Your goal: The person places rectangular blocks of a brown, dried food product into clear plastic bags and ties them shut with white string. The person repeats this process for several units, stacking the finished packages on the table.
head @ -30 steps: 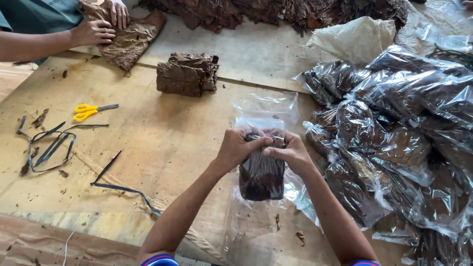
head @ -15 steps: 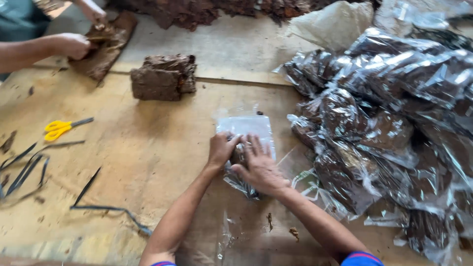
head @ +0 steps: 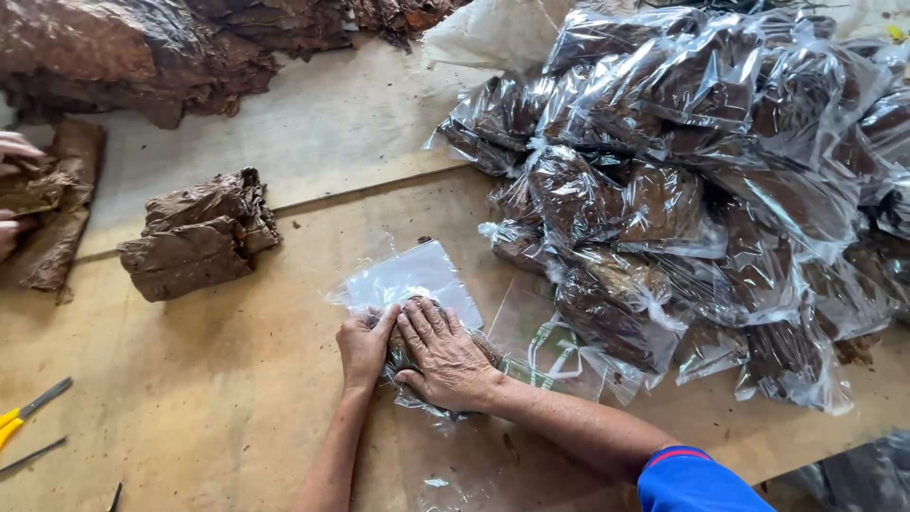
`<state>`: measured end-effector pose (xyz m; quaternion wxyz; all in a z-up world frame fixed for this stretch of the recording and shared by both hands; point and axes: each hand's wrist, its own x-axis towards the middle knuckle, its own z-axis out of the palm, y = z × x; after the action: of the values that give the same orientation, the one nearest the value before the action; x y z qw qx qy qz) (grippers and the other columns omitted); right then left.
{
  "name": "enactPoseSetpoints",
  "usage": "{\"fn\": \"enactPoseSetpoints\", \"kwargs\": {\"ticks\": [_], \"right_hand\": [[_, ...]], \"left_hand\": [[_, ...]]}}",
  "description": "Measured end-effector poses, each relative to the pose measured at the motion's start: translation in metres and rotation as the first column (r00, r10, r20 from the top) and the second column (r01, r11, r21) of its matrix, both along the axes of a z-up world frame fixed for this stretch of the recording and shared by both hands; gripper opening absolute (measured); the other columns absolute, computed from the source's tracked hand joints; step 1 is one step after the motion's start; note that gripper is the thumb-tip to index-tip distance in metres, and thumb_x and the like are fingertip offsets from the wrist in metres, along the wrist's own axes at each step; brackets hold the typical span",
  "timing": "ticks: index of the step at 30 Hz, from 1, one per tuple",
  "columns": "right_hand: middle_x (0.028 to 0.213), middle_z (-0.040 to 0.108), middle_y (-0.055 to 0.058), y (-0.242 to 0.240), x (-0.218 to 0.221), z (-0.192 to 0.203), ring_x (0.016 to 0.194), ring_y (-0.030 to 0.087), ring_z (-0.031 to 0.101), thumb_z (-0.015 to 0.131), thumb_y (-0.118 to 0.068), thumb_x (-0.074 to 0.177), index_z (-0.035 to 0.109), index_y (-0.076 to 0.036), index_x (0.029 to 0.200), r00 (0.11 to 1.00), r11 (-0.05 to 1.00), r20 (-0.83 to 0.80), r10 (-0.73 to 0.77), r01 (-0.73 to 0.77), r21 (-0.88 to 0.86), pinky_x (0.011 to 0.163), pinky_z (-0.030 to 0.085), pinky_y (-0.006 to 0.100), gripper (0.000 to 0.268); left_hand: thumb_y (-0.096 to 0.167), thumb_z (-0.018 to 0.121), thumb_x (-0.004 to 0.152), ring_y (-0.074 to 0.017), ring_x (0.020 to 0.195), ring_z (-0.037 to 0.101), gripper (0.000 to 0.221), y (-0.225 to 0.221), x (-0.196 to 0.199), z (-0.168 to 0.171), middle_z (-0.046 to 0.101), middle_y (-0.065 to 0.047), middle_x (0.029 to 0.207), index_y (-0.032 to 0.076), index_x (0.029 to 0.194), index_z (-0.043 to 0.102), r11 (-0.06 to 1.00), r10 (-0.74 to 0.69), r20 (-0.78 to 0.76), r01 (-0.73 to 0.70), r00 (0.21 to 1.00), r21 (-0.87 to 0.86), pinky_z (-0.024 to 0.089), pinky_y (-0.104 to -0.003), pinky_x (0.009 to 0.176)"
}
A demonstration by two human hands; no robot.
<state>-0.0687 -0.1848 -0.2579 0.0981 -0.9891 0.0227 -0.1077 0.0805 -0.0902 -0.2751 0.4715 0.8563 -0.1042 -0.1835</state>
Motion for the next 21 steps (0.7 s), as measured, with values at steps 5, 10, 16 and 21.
{"fn": "enactPoseSetpoints", "kwargs": {"ticks": [5, 10, 16, 21], "right_hand": [[0.166, 0.028, 0.027, 0.0, 0.0, -0.004, 0.154, 0.046, 0.022, 0.046, -0.065, 0.098, 0.028, -0.001, 0.162, 0.999, 1.0, 0.035, 0.01, -0.01, 0.009, 0.119, 0.022, 0.062, 0.092], [0.164, 0.031, 0.027, -0.001, -0.005, 0.004, 0.153, 0.046, 0.026, 0.048, -0.065, 0.098, 0.029, -0.001, 0.162, 0.999, 0.997, 0.034, 0.027, -0.03, 0.074, 0.119, 0.024, 0.062, 0.093], [0.15, 0.047, 0.023, -0.043, 0.004, 0.038, 0.14, 0.044, 0.045, 0.07, -0.07, 0.082, 0.032, -0.006, 0.16, 0.955, 0.899, 0.272, -0.121, -0.011, 0.437, 0.114, 0.036, 0.059, 0.108], [0.113, 0.07, 0.009, -0.086, 0.006, 0.091, 0.106, 0.028, 0.067, 0.093, -0.059, 0.066, 0.06, -0.02, 0.146, 0.92, 0.769, 0.39, 0.035, -0.274, 0.578, 0.096, 0.054, 0.042, 0.095]], "left_hand": [[0.041, 0.086, 0.082, -0.0371, 0.088, 0.075, 0.033, 0.001, 0.001, -0.007, 0.075, -0.018, 0.073, 0.009, 0.077, 0.082, 0.998, 0.023, 0.018, -0.022, 1.0, -0.061, 0.053, -0.051, 0.069], [0.035, 0.088, 0.083, -0.0267, 0.081, 0.077, 0.027, 0.005, -0.01, -0.001, 0.075, -0.015, 0.069, 0.009, 0.079, 0.083, 0.983, 0.056, 0.066, -0.043, 0.996, -0.177, 0.055, -0.046, 0.072], [0.025, 0.087, 0.085, -0.011, 0.072, 0.057, 0.026, 0.015, -0.061, 0.113, 0.07, -0.009, 0.063, 0.004, 0.074, 0.078, 0.945, 0.035, 0.154, 0.018, 0.987, -0.327, 0.053, -0.033, 0.072], [0.031, 0.085, 0.091, -0.0345, 0.079, 0.075, 0.028, 0.029, -0.069, 0.145, 0.075, -0.019, 0.076, 0.003, 0.088, 0.079, 0.962, -0.194, 0.623, 0.273, 0.758, -0.032, 0.056, -0.039, 0.066]]}}
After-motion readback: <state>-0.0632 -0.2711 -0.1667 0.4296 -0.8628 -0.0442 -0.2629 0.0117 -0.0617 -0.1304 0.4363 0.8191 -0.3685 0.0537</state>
